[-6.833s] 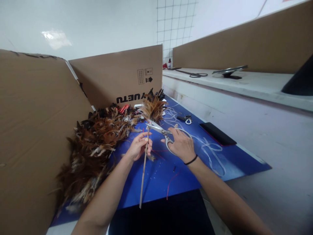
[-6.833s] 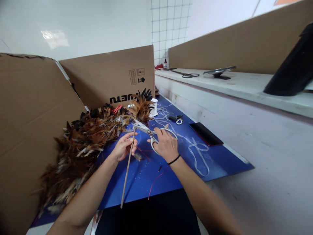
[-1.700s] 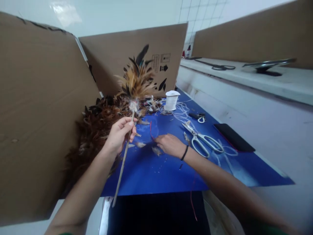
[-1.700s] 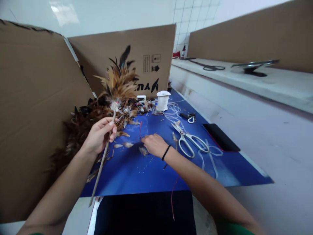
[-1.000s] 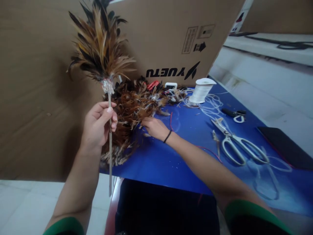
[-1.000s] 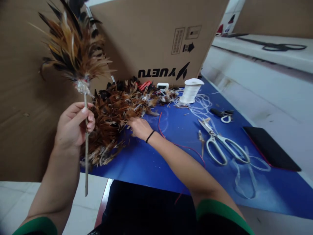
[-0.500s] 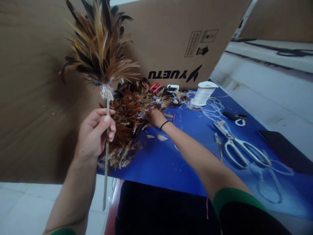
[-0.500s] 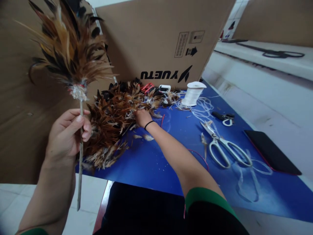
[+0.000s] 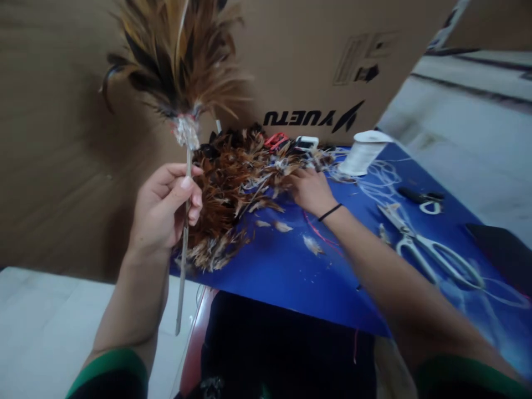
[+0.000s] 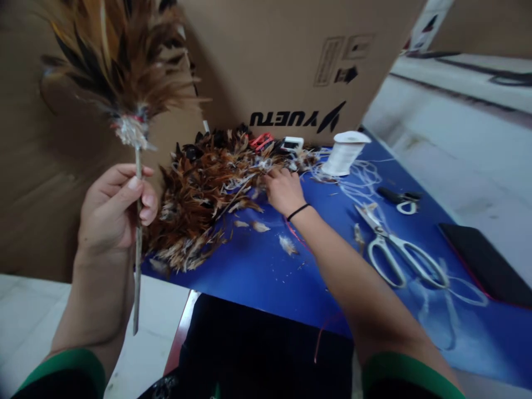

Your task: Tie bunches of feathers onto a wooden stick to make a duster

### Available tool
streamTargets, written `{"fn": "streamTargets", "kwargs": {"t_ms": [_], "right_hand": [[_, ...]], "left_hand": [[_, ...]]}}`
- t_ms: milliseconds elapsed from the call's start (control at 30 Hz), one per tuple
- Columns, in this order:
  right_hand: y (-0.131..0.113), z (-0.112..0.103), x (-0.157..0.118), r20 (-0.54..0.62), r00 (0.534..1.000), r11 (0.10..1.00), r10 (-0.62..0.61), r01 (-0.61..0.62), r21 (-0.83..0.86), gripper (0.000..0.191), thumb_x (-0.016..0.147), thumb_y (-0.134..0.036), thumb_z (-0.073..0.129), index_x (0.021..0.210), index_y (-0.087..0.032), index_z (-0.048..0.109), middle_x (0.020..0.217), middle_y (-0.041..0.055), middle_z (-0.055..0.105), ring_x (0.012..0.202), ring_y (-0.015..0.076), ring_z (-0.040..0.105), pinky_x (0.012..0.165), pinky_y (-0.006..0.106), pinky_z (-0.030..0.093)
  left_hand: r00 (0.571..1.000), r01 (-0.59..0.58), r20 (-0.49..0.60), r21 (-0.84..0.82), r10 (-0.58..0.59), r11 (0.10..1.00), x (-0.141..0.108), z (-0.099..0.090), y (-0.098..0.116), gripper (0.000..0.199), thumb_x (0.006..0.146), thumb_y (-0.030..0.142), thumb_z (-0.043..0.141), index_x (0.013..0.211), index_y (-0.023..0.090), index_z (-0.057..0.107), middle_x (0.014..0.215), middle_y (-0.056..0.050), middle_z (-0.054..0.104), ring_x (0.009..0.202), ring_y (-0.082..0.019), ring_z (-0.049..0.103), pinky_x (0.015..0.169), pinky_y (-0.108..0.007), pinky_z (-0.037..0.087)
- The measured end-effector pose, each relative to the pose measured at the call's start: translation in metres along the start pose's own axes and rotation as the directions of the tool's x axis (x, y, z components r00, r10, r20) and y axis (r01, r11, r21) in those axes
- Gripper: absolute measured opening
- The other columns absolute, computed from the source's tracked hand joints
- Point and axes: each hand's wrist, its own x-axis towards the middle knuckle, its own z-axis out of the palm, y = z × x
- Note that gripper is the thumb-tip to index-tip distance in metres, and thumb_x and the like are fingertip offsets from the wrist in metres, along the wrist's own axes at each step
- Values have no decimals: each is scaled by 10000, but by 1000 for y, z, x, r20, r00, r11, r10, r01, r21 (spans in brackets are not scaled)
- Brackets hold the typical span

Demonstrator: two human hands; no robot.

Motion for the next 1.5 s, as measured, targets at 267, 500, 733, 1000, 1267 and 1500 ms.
{"fn": "streamTargets", "kwargs": {"t_ms": [267,500,733,1000,1267,1500], "right_hand": [[-104,-11,5,-98,867,780,-488,484,397,258,848,-88,436,954,-144,665,913,77,657,880,184,539,803,312,405],[-212,7,7,-55,647,599,-760,731,326,205,903,-210,444,876,-198,647,927,45,659,942,211,484,779,365,355],[-256,51,15,-4,630,609,-777,753,249,204,862,-207,505,740,-196,668,817,56,684,900,229,489,785,397,328],[-206,19,52,-175,779,661,-602,609,438,162,856,-231,533,920,-214,681,965,40,668,941,210,518,798,363,350],[-85,-37,48,-300,888,780,-348,452,432,231,892,-254,464,974,-237,680,999,54,676,960,211,588,857,418,409],[-5,-11,-5,-103,941,942,-323,330,59,228,863,-260,484,947,-255,696,989,127,662,964,304,539,746,459,387]], "left_hand": [[997,-75,10,79,74,994,-2,-19,31,135,843,190,569,941,98,575,565,29,537,382,-53,451,305,-152,318],[997,-73,16,130,71,989,-10,-26,42,138,862,191,543,956,92,563,571,30,550,380,-45,448,309,-143,324],[997,-71,11,123,71,990,-14,-31,44,143,866,197,538,959,92,567,570,26,553,384,-47,447,310,-141,319],[999,-54,-1,112,54,992,-15,-42,44,141,869,205,535,965,108,567,569,29,553,387,-47,455,309,-138,319],[994,9,-107,147,7,989,-14,-35,42,151,808,308,615,890,181,614,534,35,531,363,-44,427,310,-144,277],[1000,1,-7,105,-1,994,-12,-28,41,132,835,208,578,941,134,599,569,18,541,386,-51,442,309,-150,311]]}}
